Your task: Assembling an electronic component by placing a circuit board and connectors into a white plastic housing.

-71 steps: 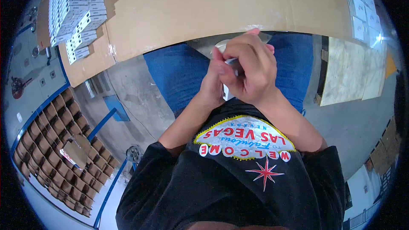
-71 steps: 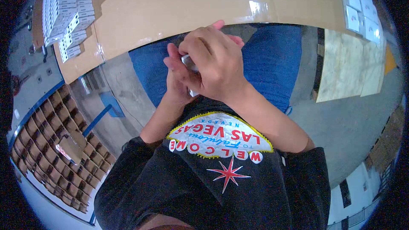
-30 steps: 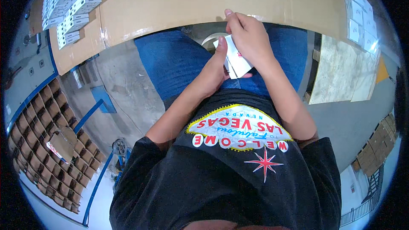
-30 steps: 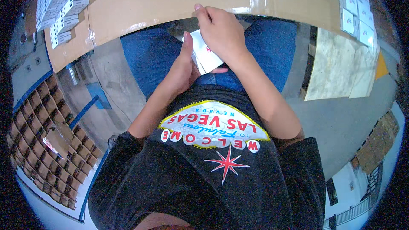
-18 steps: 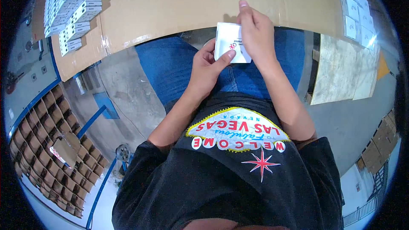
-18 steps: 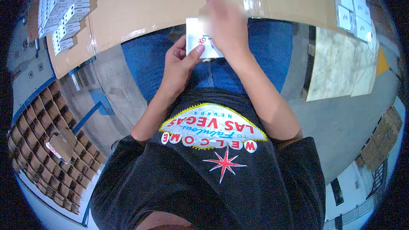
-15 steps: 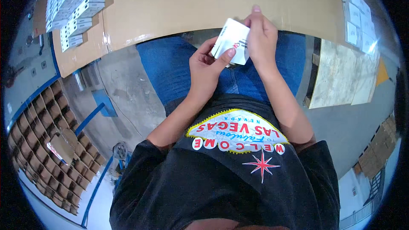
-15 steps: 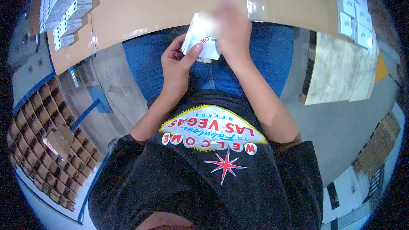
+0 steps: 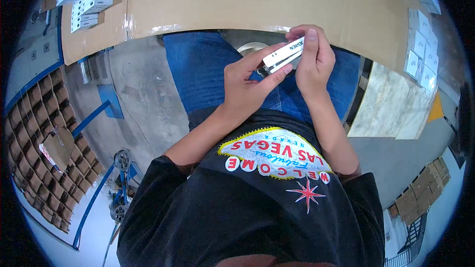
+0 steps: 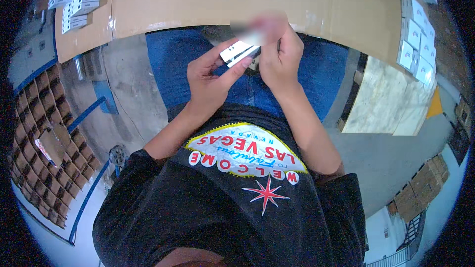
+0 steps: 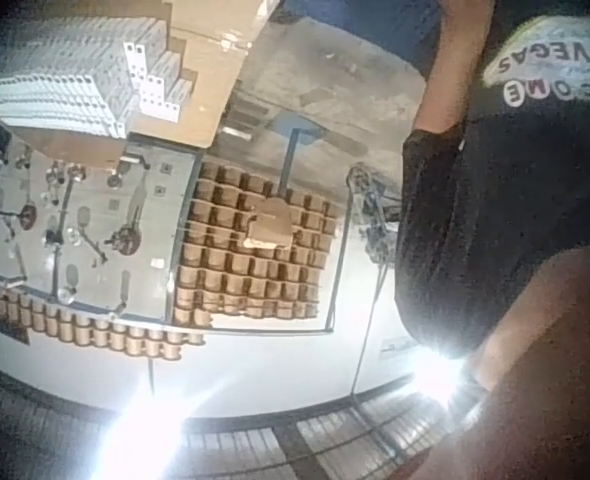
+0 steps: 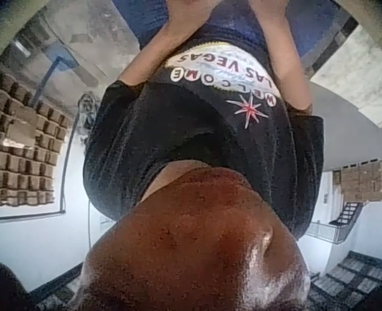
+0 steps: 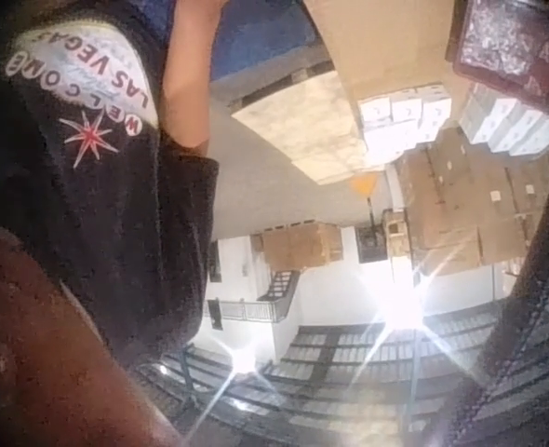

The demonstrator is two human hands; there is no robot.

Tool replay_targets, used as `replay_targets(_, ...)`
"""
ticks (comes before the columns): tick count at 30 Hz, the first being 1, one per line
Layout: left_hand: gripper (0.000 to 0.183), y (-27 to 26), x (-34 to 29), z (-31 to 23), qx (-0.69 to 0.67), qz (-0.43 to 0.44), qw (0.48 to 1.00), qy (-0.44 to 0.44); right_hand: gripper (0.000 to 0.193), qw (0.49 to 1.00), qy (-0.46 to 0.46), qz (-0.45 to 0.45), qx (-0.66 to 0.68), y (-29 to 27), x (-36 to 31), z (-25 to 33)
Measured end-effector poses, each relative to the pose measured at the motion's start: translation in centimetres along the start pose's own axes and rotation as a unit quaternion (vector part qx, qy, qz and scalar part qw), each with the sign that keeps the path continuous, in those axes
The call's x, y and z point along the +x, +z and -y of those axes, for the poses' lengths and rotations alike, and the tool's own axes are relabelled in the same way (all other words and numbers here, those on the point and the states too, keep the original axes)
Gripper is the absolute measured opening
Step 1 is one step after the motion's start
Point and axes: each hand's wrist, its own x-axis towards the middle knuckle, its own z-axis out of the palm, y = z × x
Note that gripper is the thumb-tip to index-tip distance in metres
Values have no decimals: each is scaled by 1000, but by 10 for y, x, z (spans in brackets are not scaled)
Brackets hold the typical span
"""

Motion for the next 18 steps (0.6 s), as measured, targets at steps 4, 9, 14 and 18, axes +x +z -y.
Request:
replay_targets(4,42,-5,0,-4,30,48,998,8,32,1000,14,3,-3,-2,-1,-1)
replay_targets(9,41,-5,2,-7,50,52,997,29,35,1000,-7,2,-5,-3,-1,-3)
replay_targets(14,40,1,3,-5,21,17,998,49,36,1000,-14,-2,3,-5,-1,-2)
replay_targets(18,39,1,1,0,0,21,1000,23,36,1000,-23,8,-2,-7,-2,-6)
